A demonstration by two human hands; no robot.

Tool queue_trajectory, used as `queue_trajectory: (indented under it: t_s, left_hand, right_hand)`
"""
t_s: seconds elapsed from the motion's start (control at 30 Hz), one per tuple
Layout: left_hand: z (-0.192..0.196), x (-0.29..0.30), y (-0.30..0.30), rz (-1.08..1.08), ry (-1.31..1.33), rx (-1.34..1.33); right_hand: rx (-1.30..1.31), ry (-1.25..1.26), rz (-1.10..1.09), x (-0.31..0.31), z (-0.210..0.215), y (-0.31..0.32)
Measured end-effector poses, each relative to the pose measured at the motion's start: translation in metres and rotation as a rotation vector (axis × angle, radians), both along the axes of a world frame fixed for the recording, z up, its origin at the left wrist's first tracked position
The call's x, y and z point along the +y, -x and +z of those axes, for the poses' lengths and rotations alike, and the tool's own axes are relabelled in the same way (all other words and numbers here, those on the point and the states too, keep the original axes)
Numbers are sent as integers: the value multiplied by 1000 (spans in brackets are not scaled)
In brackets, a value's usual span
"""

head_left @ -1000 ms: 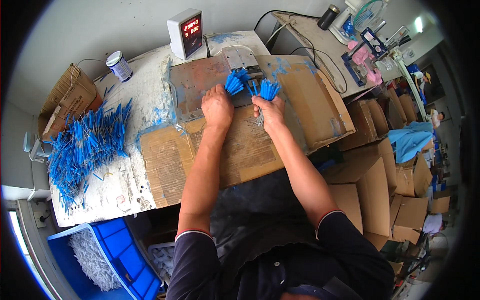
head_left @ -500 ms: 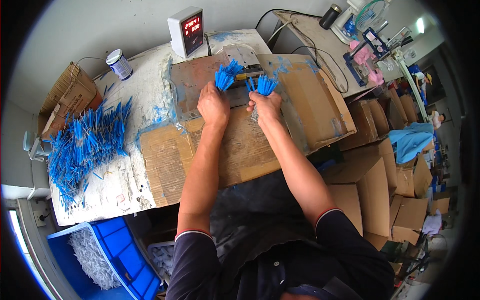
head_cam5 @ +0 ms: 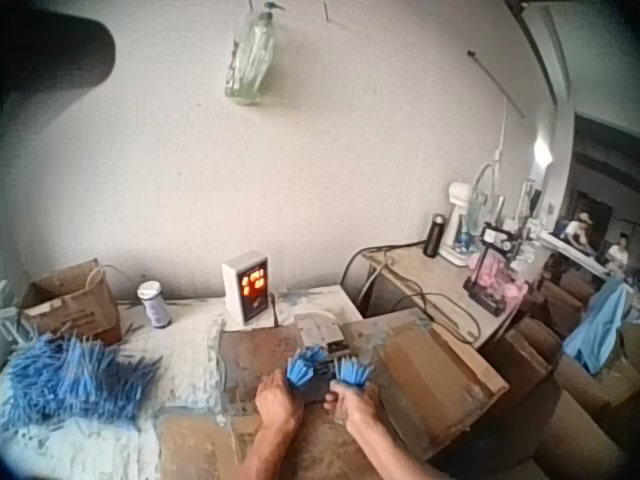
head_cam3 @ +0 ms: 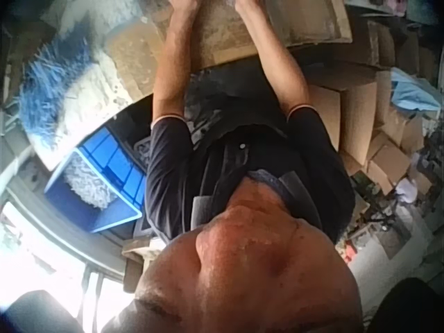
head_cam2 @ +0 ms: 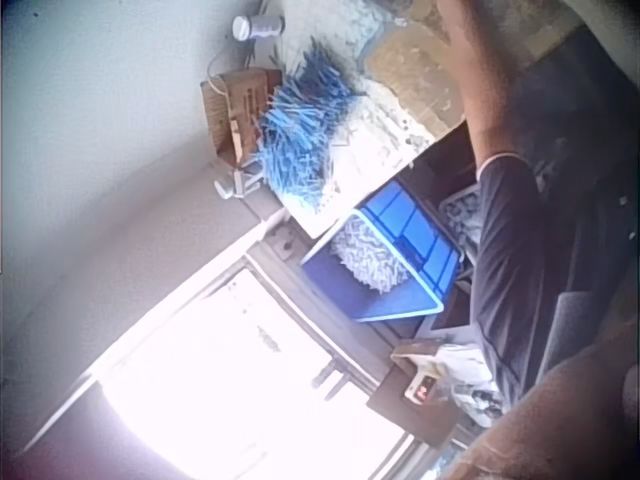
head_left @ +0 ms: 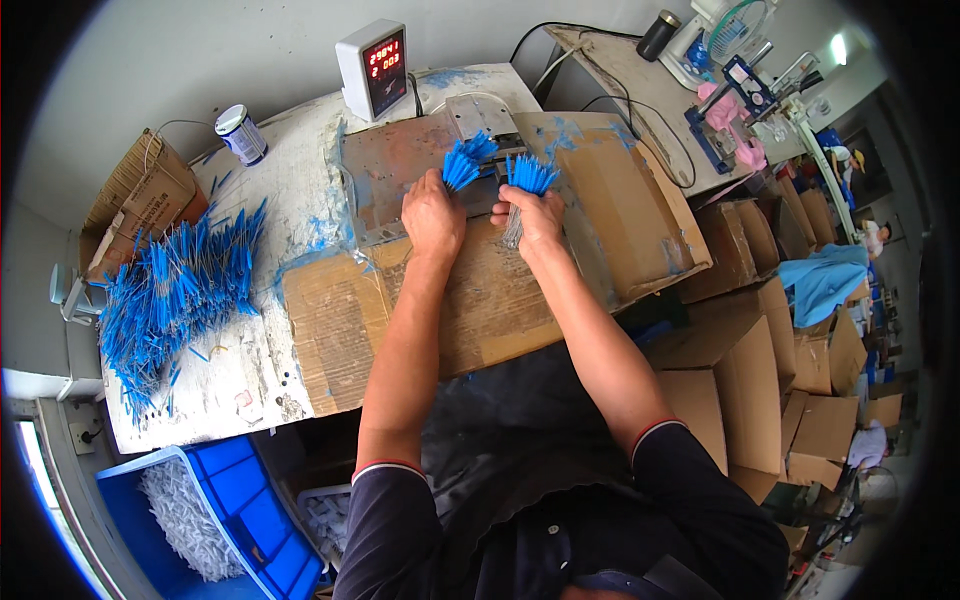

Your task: The person assembles small blue plastic components using an assembly machine.

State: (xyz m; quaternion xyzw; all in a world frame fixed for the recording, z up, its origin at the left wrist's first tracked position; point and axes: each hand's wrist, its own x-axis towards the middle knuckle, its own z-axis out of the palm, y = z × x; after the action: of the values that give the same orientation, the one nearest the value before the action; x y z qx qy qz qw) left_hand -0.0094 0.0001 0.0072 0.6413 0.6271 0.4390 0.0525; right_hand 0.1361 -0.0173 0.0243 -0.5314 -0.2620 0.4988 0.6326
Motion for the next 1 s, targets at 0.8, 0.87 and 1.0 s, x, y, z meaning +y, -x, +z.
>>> queue_trajectory:
  t_s: [0.8, 0.87, 1.0]
  left_hand:
    - [-3, 2, 3, 23, -22, 43]
    - [-1, 2, 4, 64, 5, 5]
    - [1, 1, 4, 64, 21, -37]
  right_hand:
    - [-99, 8, 75, -13, 8, -3]
    - [-137, 46, 65, -7, 9, 0]
    - [-166, 64, 41, 4, 10, 5]
